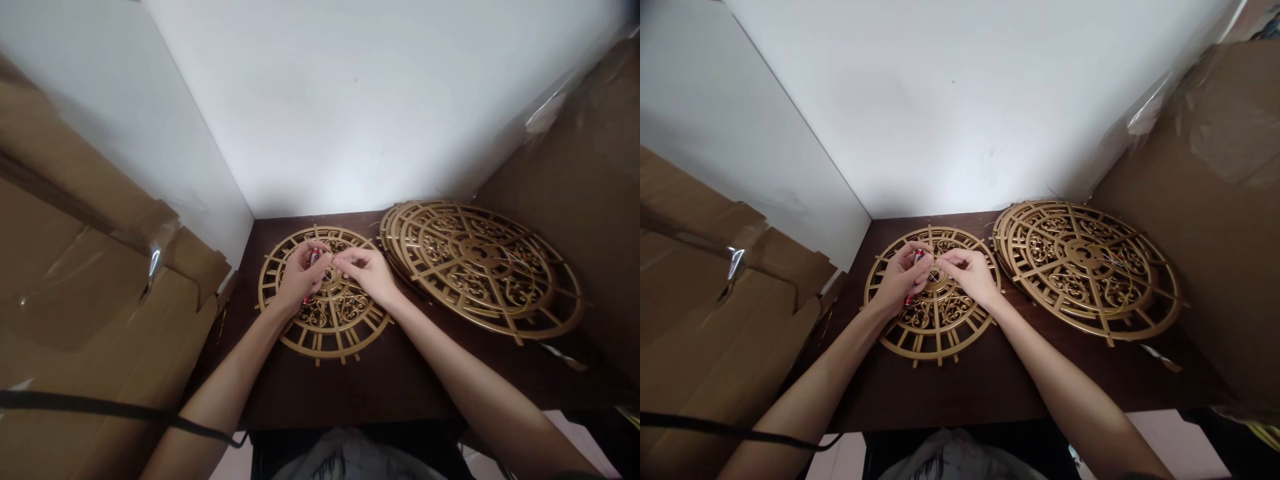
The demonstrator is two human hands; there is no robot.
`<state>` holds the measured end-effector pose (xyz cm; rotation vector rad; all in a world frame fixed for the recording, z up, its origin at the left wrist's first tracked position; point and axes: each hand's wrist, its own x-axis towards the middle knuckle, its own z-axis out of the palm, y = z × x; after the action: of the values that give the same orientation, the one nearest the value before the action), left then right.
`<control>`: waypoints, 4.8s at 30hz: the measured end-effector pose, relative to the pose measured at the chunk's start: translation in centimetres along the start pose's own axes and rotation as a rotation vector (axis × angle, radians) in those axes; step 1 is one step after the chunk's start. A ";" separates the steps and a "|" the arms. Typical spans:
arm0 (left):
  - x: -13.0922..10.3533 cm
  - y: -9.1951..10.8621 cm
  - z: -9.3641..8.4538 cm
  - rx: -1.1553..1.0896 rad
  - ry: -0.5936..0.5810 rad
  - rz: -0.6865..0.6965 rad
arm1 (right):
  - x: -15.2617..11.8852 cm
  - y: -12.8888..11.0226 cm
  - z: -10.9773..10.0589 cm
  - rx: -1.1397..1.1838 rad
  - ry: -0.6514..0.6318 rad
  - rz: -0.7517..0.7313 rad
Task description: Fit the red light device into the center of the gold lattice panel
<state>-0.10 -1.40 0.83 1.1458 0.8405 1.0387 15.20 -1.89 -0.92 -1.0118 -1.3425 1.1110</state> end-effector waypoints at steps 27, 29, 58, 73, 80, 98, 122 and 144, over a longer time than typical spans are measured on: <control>0.0 -0.6 0.4 0.041 -0.016 0.058 | -0.7 -0.1 0.3 -0.081 0.077 -0.030; -0.1 -0.6 0.5 0.030 -0.012 0.052 | -0.7 -0.2 0.3 -0.063 0.081 -0.022; -0.3 -0.8 0.4 0.057 -0.170 0.081 | -0.7 -1.0 0.2 0.129 0.101 0.086; -0.4 -0.7 0.6 0.088 -0.183 0.115 | -0.8 -0.9 0.3 0.094 0.082 0.072; -0.4 -0.7 0.6 0.098 -0.172 0.113 | -0.9 -0.9 0.3 0.095 0.074 0.046; -0.3 -1.1 0.3 0.081 -0.175 0.125 | -1.1 -0.7 0.2 0.024 0.060 0.041; 0.4 -0.4 -0.3 -0.093 0.059 0.148 | -1.1 -1.3 0.1 0.224 0.110 -0.044; 0.6 -1.0 -0.4 -0.044 0.243 0.061 | -3.1 -1.1 1.2 -0.532 -0.358 -0.393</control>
<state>-0.11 -0.76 -0.22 1.0264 0.9734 1.2590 14.20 -5.26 -0.47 -0.8800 -2.0962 0.6621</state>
